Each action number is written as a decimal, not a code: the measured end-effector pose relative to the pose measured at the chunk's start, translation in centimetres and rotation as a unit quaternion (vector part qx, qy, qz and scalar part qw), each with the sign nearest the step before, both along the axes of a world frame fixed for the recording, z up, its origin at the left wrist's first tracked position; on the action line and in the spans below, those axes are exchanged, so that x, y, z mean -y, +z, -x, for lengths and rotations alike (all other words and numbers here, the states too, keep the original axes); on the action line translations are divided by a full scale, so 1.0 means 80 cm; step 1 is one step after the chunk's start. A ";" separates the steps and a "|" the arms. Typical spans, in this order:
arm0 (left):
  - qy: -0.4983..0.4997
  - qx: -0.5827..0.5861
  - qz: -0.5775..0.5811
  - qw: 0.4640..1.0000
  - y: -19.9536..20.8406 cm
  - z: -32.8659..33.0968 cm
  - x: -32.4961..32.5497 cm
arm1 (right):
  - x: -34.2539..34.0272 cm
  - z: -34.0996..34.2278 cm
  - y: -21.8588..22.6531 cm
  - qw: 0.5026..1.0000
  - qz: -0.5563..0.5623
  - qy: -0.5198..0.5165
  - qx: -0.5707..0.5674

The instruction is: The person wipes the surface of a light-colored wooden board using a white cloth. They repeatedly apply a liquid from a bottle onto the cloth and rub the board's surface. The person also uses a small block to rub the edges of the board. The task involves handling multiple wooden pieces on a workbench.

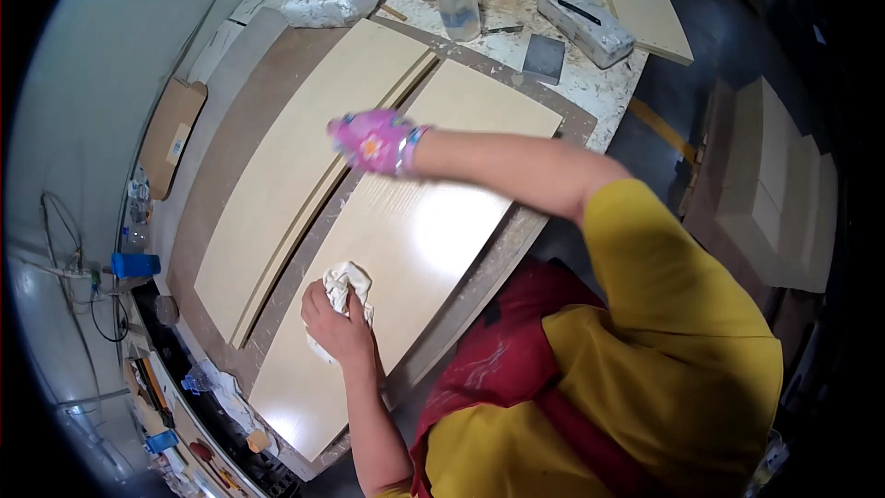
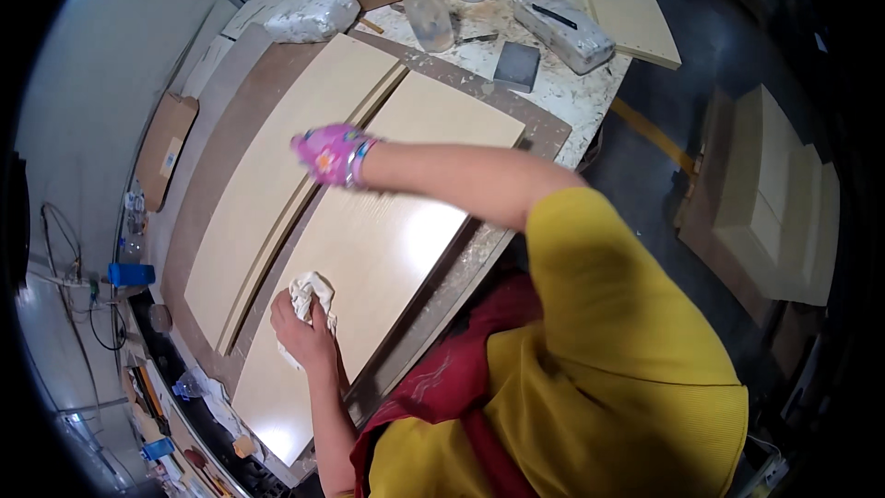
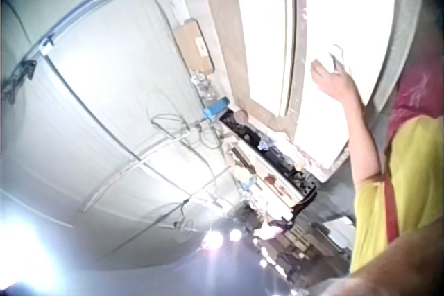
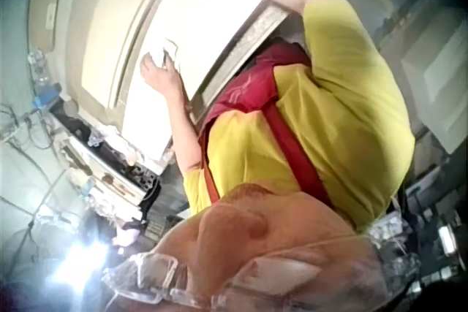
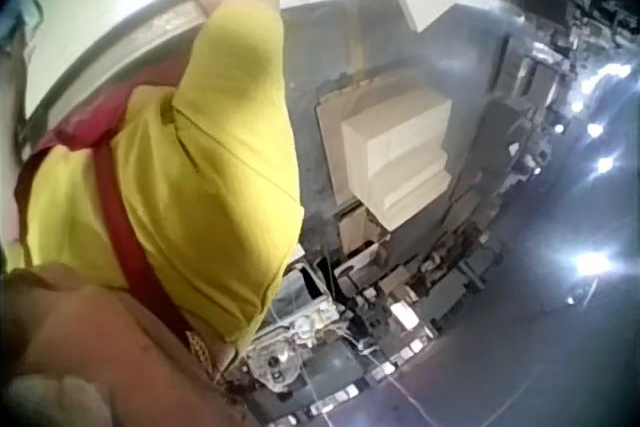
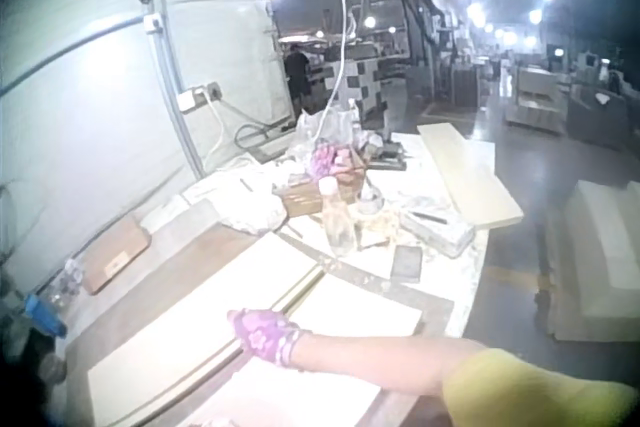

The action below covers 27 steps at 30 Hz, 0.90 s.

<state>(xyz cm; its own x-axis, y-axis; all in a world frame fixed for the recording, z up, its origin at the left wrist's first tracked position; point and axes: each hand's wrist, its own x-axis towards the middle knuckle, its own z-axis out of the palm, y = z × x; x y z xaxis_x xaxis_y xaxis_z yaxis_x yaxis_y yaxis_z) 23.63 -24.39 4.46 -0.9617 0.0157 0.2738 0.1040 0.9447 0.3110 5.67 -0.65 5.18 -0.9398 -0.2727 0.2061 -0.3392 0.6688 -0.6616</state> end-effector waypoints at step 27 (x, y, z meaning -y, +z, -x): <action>-0.238 0.009 -0.065 0.969 -0.006 0.214 -0.307 | -0.185 -0.139 -0.090 0.675 0.709 -0.172 0.106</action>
<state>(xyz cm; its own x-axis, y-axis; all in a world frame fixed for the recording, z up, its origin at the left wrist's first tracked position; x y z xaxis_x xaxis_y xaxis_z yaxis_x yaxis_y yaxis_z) 6.52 0.14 4.00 -0.8588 0.4250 0.2862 0.5115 0.7438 0.4303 16.81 14.12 -1.99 -0.9463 0.3004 -0.1192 -0.1222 -0.6741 -0.7285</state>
